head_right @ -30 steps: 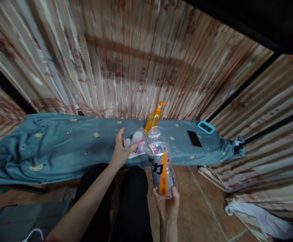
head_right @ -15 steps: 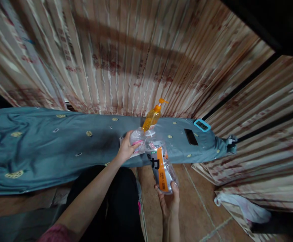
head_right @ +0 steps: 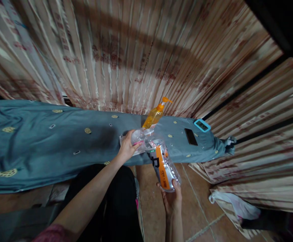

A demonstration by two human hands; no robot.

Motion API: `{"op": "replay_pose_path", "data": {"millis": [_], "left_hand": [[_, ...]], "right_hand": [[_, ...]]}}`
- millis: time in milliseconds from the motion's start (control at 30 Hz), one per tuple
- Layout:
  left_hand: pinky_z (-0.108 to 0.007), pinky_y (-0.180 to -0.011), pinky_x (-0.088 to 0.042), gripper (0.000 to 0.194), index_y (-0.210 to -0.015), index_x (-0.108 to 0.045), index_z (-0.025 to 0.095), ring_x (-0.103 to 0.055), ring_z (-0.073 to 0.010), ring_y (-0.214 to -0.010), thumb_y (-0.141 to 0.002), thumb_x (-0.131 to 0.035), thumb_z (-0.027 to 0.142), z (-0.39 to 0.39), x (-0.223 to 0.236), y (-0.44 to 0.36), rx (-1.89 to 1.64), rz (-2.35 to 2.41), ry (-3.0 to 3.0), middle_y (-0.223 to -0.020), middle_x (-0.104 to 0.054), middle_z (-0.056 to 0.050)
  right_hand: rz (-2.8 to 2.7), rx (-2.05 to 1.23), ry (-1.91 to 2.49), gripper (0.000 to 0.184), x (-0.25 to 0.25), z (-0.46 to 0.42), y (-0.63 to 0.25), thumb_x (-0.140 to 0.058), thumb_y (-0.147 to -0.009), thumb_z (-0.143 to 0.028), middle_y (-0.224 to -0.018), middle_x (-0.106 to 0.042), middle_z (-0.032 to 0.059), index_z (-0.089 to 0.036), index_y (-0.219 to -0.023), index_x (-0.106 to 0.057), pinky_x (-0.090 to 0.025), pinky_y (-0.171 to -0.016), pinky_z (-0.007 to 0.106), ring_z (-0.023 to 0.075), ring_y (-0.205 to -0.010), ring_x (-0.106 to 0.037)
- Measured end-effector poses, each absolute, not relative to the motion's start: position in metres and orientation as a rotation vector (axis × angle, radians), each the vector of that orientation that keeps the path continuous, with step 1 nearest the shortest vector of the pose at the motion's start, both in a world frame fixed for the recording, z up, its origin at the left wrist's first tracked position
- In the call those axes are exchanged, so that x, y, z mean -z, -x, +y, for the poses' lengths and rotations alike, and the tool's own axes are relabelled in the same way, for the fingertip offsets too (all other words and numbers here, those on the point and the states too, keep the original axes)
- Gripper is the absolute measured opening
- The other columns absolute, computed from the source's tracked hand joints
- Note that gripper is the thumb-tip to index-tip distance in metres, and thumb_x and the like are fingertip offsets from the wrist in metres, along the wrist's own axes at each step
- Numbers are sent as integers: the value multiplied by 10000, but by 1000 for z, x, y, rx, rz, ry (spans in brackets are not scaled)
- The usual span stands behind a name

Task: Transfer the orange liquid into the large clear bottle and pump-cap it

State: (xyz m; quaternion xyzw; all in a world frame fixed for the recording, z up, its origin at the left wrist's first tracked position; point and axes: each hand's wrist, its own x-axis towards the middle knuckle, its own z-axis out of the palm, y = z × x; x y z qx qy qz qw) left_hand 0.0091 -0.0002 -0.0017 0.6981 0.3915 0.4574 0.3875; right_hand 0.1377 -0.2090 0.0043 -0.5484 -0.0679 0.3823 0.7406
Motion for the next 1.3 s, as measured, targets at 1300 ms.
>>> {"op": "replay_pose_path", "data": {"millis": [1300], "left_hand": [[-445, -1028, -468, 569, -1235, -492, 184, -579, -275, -1172, -717, -724, 142, 0, 3, -5, -1148, 996, -1787, -1223, -615, -106]], "right_hand": [[-416, -688, 1325, 787, -38, -258, -122, -777, -666, -487, -1189, -667, 127, -283, -1365, -478, -556, -842, 517, 312, -1032, -671]]}}
